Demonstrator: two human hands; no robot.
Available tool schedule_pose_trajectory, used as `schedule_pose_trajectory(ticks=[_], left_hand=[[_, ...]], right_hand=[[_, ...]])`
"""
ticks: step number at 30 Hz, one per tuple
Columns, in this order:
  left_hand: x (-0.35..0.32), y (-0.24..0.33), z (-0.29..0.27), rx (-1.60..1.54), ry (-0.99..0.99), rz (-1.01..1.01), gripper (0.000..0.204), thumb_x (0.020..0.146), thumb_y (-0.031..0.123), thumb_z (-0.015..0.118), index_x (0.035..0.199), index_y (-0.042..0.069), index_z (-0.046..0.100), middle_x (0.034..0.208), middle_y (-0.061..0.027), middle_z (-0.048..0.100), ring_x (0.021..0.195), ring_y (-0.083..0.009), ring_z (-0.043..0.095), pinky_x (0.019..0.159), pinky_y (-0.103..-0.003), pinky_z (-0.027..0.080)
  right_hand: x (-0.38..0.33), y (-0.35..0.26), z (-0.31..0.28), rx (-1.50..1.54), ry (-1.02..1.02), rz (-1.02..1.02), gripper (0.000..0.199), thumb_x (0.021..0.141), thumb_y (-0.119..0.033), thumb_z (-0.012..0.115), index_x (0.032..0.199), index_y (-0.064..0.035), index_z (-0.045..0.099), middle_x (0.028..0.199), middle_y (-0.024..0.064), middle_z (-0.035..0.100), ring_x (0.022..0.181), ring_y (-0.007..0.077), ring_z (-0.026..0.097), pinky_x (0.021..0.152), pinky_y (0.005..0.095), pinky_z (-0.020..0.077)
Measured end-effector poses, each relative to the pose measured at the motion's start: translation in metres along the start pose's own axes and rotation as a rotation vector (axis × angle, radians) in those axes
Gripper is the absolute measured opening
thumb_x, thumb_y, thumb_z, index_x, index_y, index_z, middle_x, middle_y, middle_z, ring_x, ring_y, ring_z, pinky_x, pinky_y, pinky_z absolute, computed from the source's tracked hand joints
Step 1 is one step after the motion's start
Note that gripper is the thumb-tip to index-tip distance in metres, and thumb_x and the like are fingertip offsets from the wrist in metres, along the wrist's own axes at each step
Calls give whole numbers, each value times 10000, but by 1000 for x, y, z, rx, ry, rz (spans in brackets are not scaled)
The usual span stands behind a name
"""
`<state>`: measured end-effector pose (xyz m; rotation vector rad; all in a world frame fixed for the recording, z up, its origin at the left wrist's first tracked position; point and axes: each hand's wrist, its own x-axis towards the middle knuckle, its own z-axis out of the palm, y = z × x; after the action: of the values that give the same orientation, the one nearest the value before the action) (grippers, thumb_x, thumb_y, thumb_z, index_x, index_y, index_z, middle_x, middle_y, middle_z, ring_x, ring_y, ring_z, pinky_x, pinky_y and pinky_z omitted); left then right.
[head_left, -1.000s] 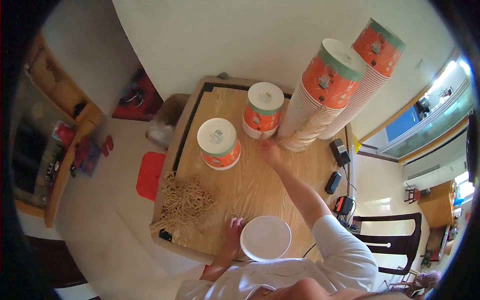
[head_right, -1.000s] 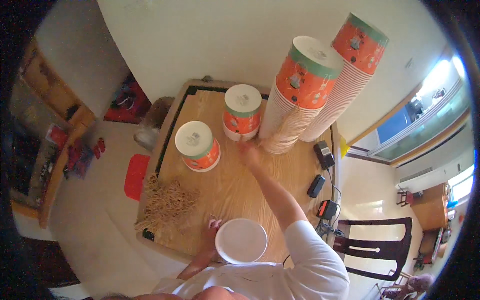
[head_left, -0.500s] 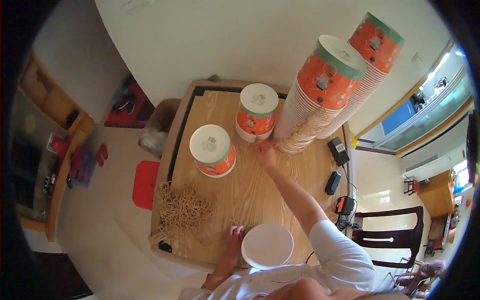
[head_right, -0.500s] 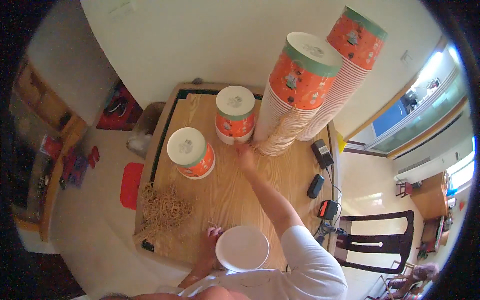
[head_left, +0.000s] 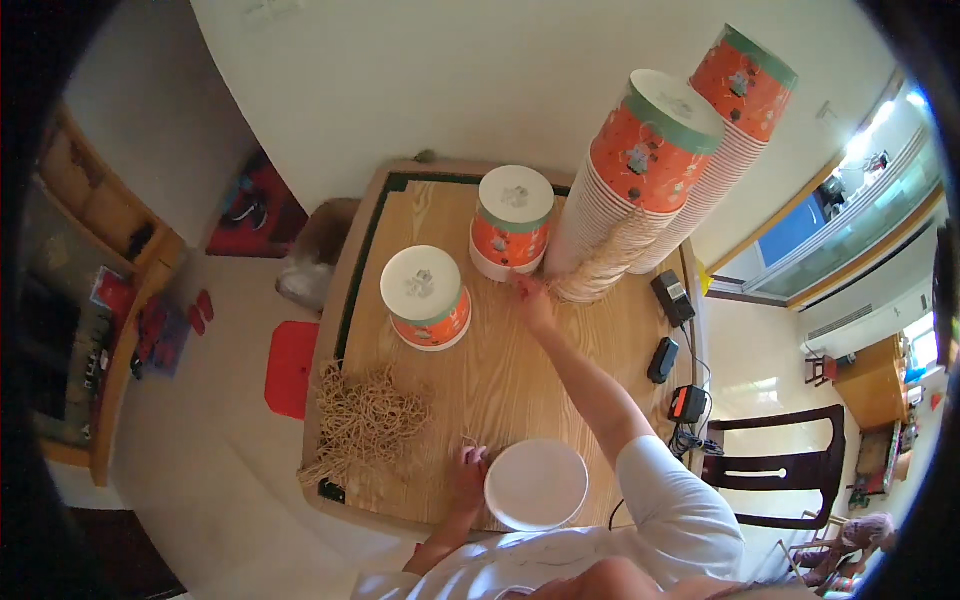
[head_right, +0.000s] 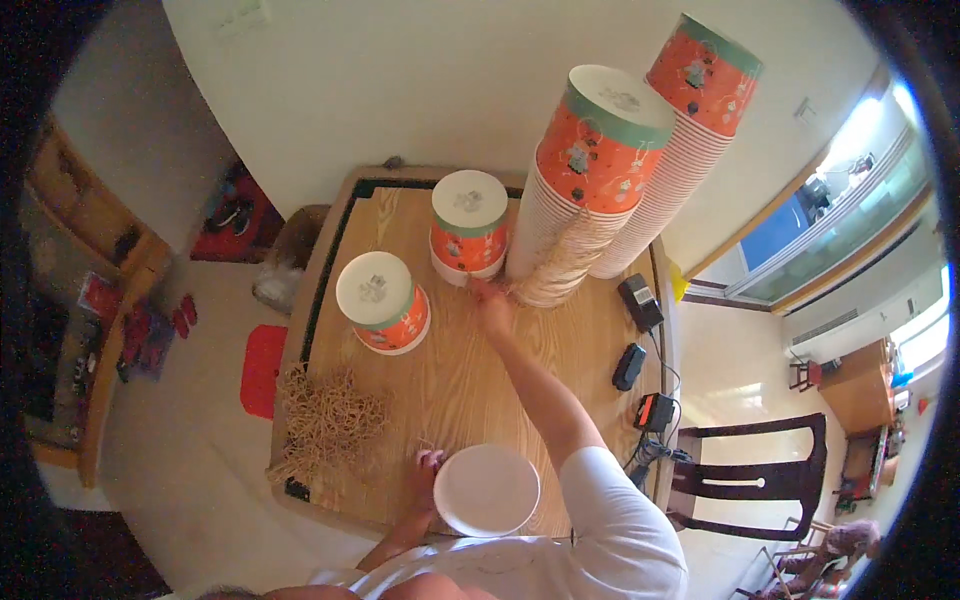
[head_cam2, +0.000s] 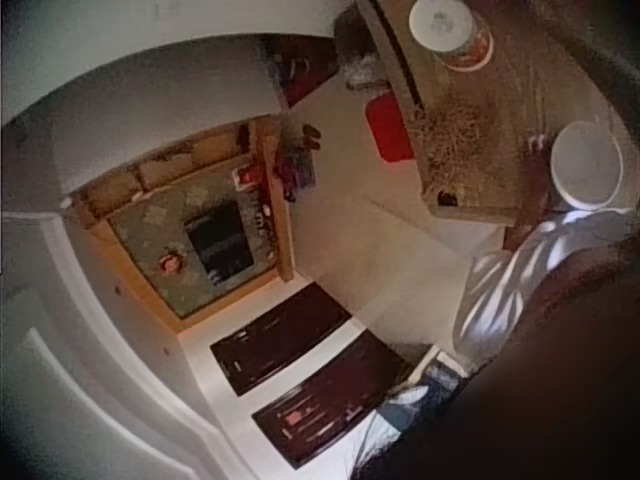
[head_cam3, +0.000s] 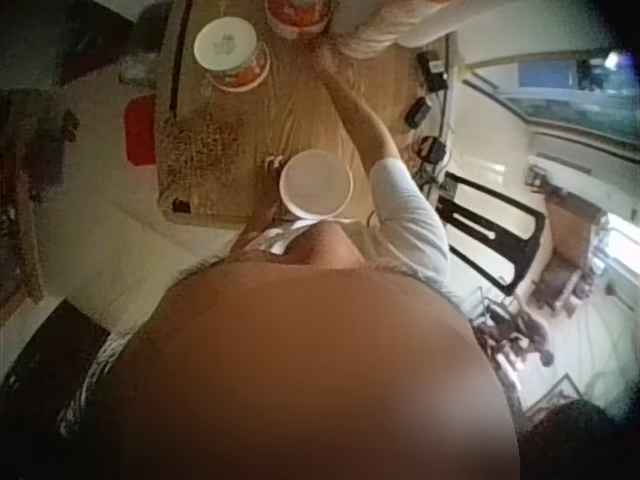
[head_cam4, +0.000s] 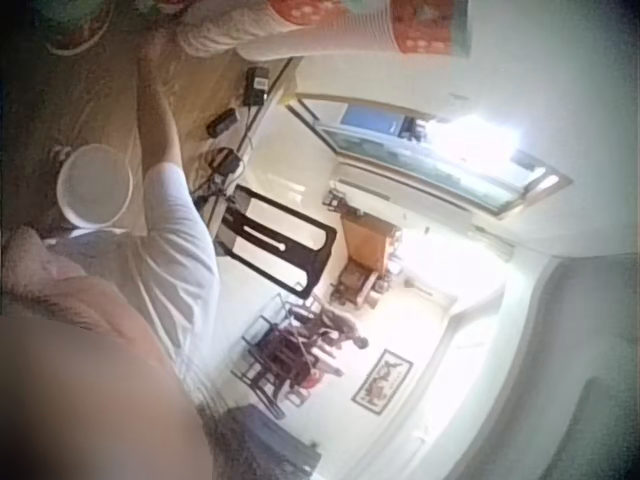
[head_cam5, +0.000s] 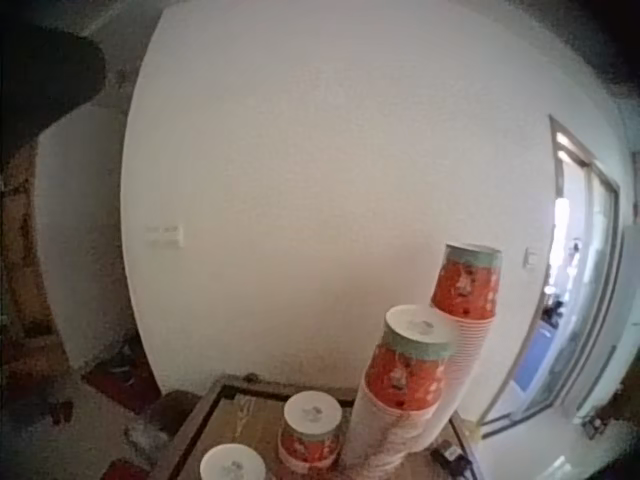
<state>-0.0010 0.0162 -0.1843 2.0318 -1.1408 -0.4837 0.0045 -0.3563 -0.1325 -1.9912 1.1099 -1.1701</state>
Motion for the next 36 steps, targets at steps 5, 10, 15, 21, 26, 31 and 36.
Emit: schedule_pose_trajectory(ticks=[5, 10, 15, 21, 26, 31, 36], left_hand=[[-9, -13, 4, 54, 39, 5, 256, 752, 131, 515, 999, 122, 581, 960, -93, 549, 873, -278, 543, 711, -416, 459], [1, 6, -5, 133, 6, 59, 234, 778, 150, 501, 1000, 134, 575, 985, -74, 545, 864, -281, 550, 700, -417, 468], [-4, 6, -6, 57, 7, 14, 244, 803, 130, 490, 1039, 140, 551, 1031, -71, 520, 868, -279, 552, 697, -415, 471], [2, 13, -10, 85, 36, 26, 221, 762, 98, 524, 972, 137, 582, 975, -70, 529, 849, -274, 548, 688, -412, 471], [-3, 1, -2, 72, 29, -2, 217, 746, 90, 534, 951, 136, 591, 950, -72, 529, 854, -271, 543, 705, -398, 470], [-5, 2, 1, -40, -13, -51, 234, 758, 89, 528, 980, 135, 585, 961, -80, 532, 876, -277, 539, 717, -395, 469], [-3, 17, -13, 87, -30, -32, 260, 799, 138, 517, 1054, 107, 559, 1016, -113, 530, 938, -299, 526, 787, -405, 449]], right_hand=[[0, -24, 5, -33, 87, 120, 140, 748, -66, 574, 884, -57, 607, 794, 106, 574, 725, 232, 562, 664, 333, 458], [6, -7, 8, -130, 58, 65, 203, 696, -165, 652, 861, -69, 584, 787, 104, 570, 740, 273, 566, 652, 376, 454], [5, -15, 11, -112, 24, 73, 193, 701, -193, 657, 805, -43, 597, 761, 113, 572, 681, 249, 575, 614, 369, 462], [14, -18, 13, -243, 75, 52, 184, 720, -219, 654, 785, -61, 587, 753, 88, 577, 685, 255, 577, 608, 381, 450], [15, -22, 16, -343, 21, 137, 172, 713, -263, 636, 810, -129, 587, 822, 46, 575, 870, 258, 545, 715, 466, 380], [4, -31, 1, -526, -41, -150, 223, 720, -204, 634, 916, -120, 568, 881, 81, 563, 864, 281, 541, 735, 459, 387], [-44, -55, -47, -198, -198, 87, 290, 752, -115, 620, 1028, -74, 542, 932, 97, 551, 827, 243, 549, 688, 347, 439]])
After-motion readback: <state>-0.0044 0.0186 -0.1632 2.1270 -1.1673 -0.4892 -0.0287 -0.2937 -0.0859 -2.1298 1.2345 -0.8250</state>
